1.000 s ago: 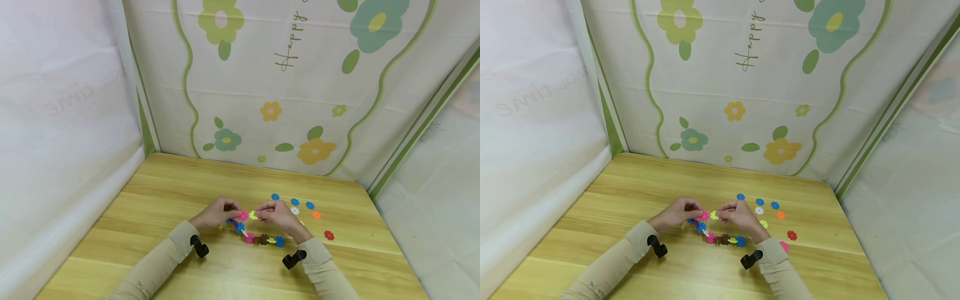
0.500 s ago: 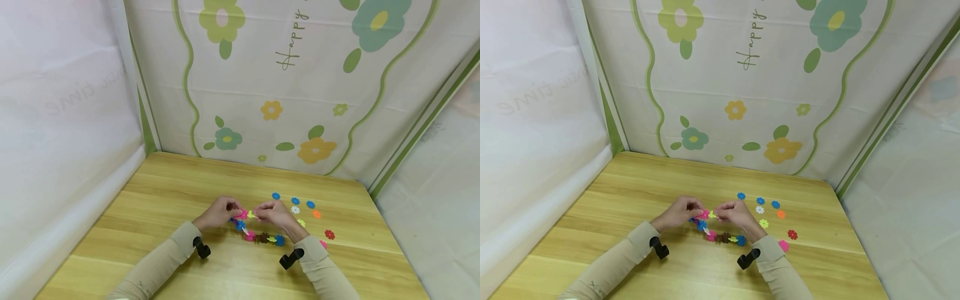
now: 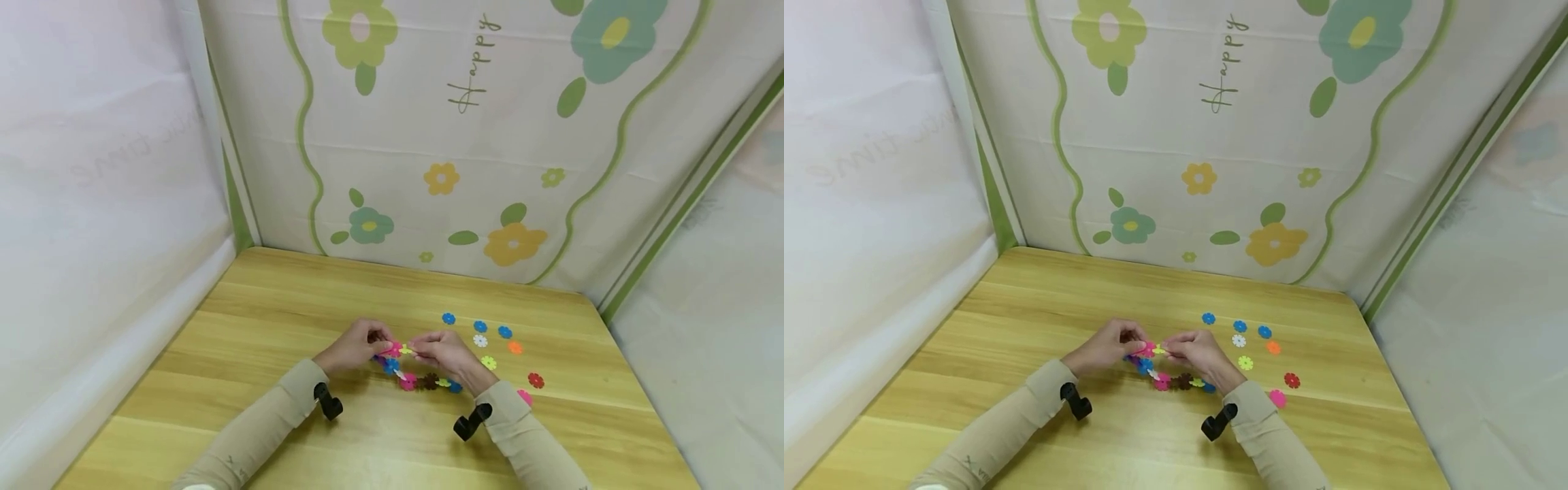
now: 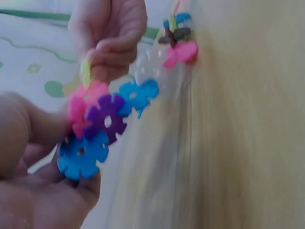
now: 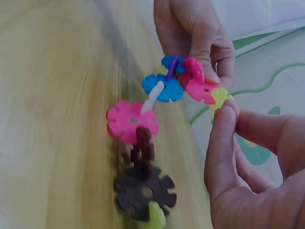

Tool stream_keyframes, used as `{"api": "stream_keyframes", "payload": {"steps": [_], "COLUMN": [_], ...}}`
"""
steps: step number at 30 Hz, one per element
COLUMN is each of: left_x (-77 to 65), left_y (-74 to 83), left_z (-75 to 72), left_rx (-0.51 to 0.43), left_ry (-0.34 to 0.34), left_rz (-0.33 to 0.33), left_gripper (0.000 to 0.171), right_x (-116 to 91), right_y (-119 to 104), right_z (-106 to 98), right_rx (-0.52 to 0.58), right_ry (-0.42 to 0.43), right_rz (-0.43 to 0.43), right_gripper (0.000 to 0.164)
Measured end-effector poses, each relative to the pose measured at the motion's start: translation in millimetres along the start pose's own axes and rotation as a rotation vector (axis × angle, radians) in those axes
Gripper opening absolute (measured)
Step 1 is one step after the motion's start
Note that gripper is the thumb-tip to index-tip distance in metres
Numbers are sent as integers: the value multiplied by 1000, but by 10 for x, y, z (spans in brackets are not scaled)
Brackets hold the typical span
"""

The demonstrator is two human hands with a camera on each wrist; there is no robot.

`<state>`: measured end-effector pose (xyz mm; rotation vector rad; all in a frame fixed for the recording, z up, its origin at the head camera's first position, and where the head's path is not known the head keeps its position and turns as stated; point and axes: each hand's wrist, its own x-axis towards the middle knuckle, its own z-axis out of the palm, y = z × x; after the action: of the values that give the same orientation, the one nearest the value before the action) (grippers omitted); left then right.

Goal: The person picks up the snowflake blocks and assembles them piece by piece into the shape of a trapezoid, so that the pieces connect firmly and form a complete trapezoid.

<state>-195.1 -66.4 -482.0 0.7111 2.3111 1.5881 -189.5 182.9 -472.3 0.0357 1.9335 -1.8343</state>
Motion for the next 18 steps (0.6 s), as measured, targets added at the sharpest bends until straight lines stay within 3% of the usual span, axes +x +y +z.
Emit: {"api": "stream_keyframes", "payload": {"steps": [6,10,14,18], "left_x": [14,66,104,107], "left_y": [10,48,58,58], "left_z": [-82,-40,25,54], "left_rx": [3,87,148,98], "left_ry": [-48,-96,-122,-122], "left_rz": [-23,-24,-4,14], "left_gripper": [29,42,38,29], "right_x": [14,6,3,3], "right_y": [-53,-76,-90,-114], "right_z": [-12,-11,-3,-55], "right_rx": [-63,-52,-47,-120], "right_ry": [-35,-41,-55,-99], "right_rz": [-11,-4,-1,-20], "right_gripper": [37,36,33,37]}}
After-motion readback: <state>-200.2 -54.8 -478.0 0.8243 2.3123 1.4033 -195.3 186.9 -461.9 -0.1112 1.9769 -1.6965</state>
